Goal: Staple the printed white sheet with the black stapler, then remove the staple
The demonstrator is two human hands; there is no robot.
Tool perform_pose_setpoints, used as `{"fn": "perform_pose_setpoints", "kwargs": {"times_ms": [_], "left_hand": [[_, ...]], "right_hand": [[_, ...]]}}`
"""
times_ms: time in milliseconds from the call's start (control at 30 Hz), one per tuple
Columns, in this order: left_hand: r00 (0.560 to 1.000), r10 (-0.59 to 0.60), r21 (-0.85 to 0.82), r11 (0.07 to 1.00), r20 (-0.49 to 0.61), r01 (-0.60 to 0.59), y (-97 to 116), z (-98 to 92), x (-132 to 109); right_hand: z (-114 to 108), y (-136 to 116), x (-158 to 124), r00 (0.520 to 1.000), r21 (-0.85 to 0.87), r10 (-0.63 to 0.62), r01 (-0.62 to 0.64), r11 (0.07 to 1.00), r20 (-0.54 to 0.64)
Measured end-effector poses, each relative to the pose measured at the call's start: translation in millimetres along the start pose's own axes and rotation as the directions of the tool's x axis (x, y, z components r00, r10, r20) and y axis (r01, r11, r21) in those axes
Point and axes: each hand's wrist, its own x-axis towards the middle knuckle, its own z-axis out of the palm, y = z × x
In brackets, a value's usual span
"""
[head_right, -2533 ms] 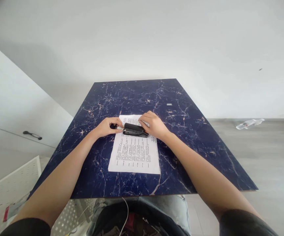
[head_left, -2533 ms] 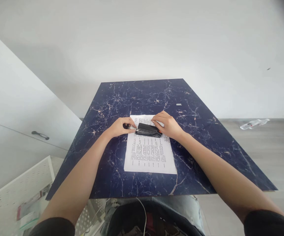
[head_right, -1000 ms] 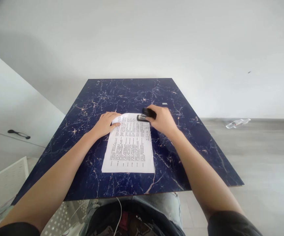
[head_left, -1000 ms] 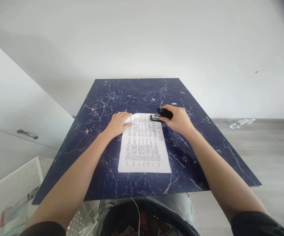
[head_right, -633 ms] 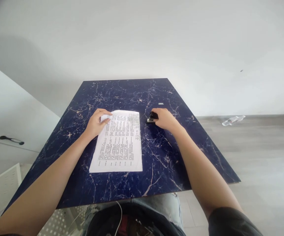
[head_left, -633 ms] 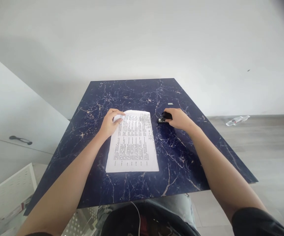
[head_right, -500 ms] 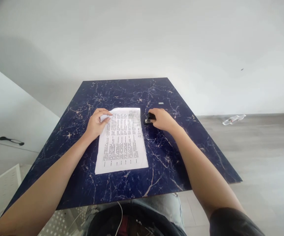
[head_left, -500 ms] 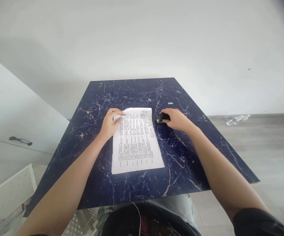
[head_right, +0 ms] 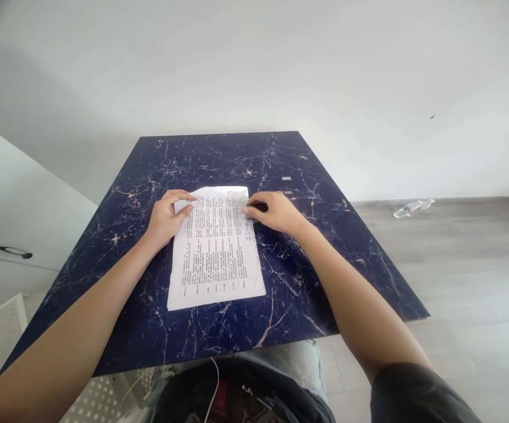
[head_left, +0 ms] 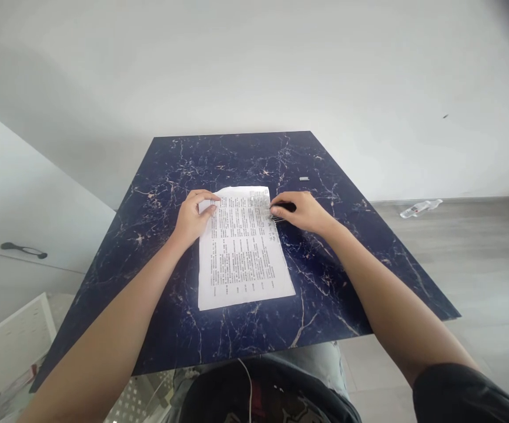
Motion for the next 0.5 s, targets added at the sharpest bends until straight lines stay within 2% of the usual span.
{"fn": "perform_pose_setpoints", "kwargs": {"times_ms": [100, 167, 367, 500], "left_hand": [[1.0, -0.01, 0.013, 1.0, 0.007, 0.01, 0.4, 1.1, -0.4], [1.0, -0.011, 0.018, 1.0, 0.015, 0.01, 1.2, 1.5, -0.4], [1.0, -0.008, 0.013, 1.0, 0.019, 0.008, 4.6, 1.5, -0.5], [1.0, -0.013, 0.007, 1.0, 0.019, 0.013, 5.3, 1.1, -0.8]], "right_hand": [[9.9, 0.5, 3.3, 0.982, -0.115, 0.149, -0.162, 0.98, -0.114], [19.1, 2.0, 6.3, 0.966, -0.196, 0.197, -0.228, 0.954, -0.168], [34.9, -3.1, 11.0, 0.939, -0.287, 0.2, -0.281, 0.916, -0.28], [35.8, -9.6, 9.6, 0.944, -0.339, 0.162, -0.258, 0.905, -0.287]]}}
